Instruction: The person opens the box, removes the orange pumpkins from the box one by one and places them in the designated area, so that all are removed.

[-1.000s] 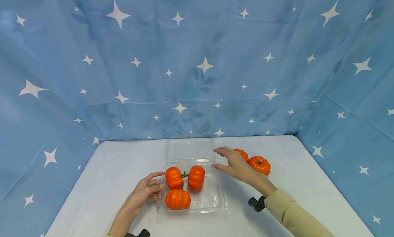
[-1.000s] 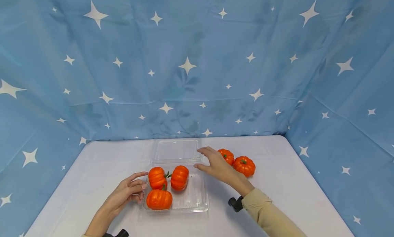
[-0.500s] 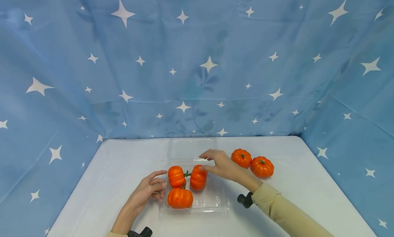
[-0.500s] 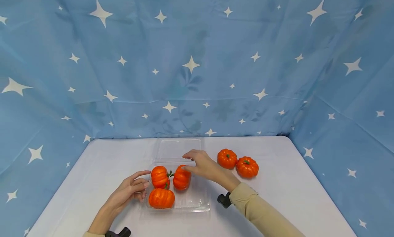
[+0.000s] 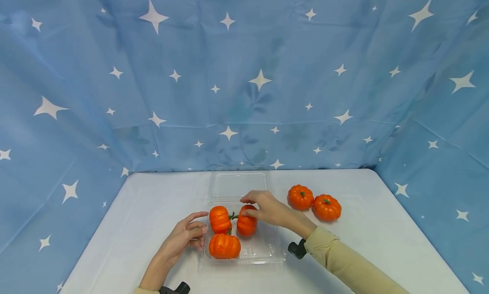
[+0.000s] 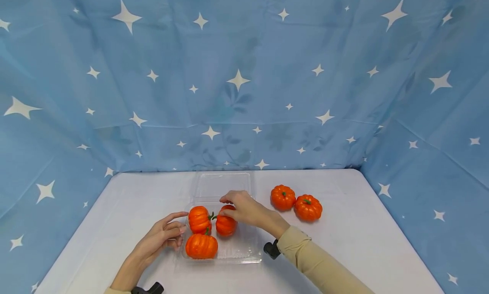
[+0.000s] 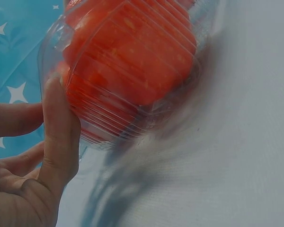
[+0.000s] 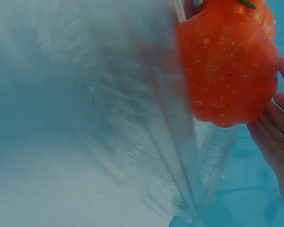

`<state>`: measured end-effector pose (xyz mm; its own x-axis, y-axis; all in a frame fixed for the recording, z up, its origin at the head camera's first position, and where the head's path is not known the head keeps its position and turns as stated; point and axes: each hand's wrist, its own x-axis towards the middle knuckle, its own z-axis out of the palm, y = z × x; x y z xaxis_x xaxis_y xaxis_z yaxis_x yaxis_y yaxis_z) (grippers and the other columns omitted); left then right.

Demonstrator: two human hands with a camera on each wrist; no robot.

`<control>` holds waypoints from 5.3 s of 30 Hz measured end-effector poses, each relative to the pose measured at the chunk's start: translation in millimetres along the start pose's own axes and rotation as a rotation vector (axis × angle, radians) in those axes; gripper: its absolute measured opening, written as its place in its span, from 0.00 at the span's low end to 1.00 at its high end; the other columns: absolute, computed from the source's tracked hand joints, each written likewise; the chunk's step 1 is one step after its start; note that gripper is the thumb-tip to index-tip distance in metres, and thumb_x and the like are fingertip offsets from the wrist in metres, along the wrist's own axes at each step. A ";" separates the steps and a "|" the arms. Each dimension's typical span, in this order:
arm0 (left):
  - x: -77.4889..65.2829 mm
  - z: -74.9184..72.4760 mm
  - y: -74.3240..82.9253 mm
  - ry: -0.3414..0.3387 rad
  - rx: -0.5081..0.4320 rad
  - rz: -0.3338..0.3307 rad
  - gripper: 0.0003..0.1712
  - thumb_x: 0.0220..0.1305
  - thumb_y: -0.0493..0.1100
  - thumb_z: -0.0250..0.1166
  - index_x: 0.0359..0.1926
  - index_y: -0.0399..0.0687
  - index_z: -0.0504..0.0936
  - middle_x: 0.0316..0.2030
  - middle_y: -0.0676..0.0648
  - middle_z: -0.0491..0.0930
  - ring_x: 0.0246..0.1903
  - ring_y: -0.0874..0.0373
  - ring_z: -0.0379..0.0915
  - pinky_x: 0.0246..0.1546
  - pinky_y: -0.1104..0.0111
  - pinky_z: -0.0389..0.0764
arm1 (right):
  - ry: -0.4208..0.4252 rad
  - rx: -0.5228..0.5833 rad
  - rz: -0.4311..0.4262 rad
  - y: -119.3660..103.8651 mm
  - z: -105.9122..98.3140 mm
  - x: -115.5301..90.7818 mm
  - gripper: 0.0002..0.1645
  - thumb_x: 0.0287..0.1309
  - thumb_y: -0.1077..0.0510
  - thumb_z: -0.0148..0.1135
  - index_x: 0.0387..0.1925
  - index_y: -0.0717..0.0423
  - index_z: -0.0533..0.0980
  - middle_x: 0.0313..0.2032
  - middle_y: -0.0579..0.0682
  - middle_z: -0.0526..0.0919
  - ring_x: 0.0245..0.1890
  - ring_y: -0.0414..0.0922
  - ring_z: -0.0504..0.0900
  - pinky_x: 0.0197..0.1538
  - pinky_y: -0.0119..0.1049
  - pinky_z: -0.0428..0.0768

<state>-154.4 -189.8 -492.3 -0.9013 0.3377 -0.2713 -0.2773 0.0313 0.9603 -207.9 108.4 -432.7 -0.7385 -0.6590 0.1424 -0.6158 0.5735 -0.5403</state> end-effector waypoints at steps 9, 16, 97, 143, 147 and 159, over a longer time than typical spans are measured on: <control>0.3 0.1 0.7 -0.001 0.006 0.005 0.37 0.71 0.37 0.62 0.75 0.37 0.58 0.34 0.48 0.78 0.24 0.59 0.73 0.25 0.70 0.82 | -0.078 0.038 0.070 1.0 0.5 -4.1 0.27 0.63 0.53 0.72 0.57 0.67 0.80 0.51 0.58 0.87 0.48 0.51 0.84 0.56 0.49 0.84; 2.2 1.0 2.8 -0.003 0.005 0.002 0.36 0.71 0.37 0.62 0.75 0.36 0.58 0.34 0.48 0.79 0.24 0.58 0.73 0.26 0.69 0.82 | -0.139 0.044 0.128 5.9 -3.8 -13.2 0.35 0.61 0.46 0.74 0.59 0.68 0.79 0.52 0.56 0.86 0.50 0.49 0.84 0.57 0.48 0.84; -0.4 -3.4 2.9 0.023 0.005 -0.035 0.38 0.71 0.38 0.63 0.76 0.37 0.58 0.37 0.46 0.79 0.25 0.58 0.74 0.25 0.69 0.82 | 0.190 0.218 0.458 44.6 -45.4 -131.2 0.50 0.54 0.47 0.79 0.68 0.73 0.69 0.64 0.68 0.77 0.60 0.61 0.82 0.57 0.49 0.83; -1.6 -3.8 0.9 0.006 -0.010 -0.030 0.36 0.73 0.36 0.60 0.76 0.37 0.57 0.37 0.46 0.79 0.24 0.59 0.74 0.25 0.70 0.82 | 0.277 0.146 0.650 55.6 -5.0 -123.6 0.45 0.51 0.49 0.80 0.62 0.73 0.73 0.60 0.70 0.80 0.57 0.62 0.83 0.57 0.53 0.84; -2.2 -3.6 0.6 0.004 -0.009 -0.025 0.36 0.72 0.37 0.61 0.76 0.37 0.57 0.37 0.46 0.80 0.24 0.58 0.74 0.25 0.70 0.82 | 0.282 0.130 0.645 54.0 -6.0 -124.6 0.43 0.52 0.52 0.80 0.63 0.72 0.73 0.60 0.67 0.81 0.57 0.62 0.83 0.57 0.53 0.84; -1.7 -3.2 2.4 0.029 0.005 -0.029 0.36 0.72 0.38 0.62 0.75 0.38 0.58 0.38 0.45 0.79 0.25 0.58 0.73 0.25 0.70 0.82 | 0.341 0.072 0.546 36.3 -25.2 -115.6 0.35 0.58 0.54 0.76 0.62 0.66 0.76 0.58 0.63 0.83 0.56 0.61 0.84 0.54 0.53 0.85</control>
<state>-154.6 -193.2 -489.8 -0.9020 0.3096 -0.3010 -0.3022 0.0452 0.9522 -151.8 217.6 -447.9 -0.9933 -0.0835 0.0804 -0.1158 0.7406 -0.6618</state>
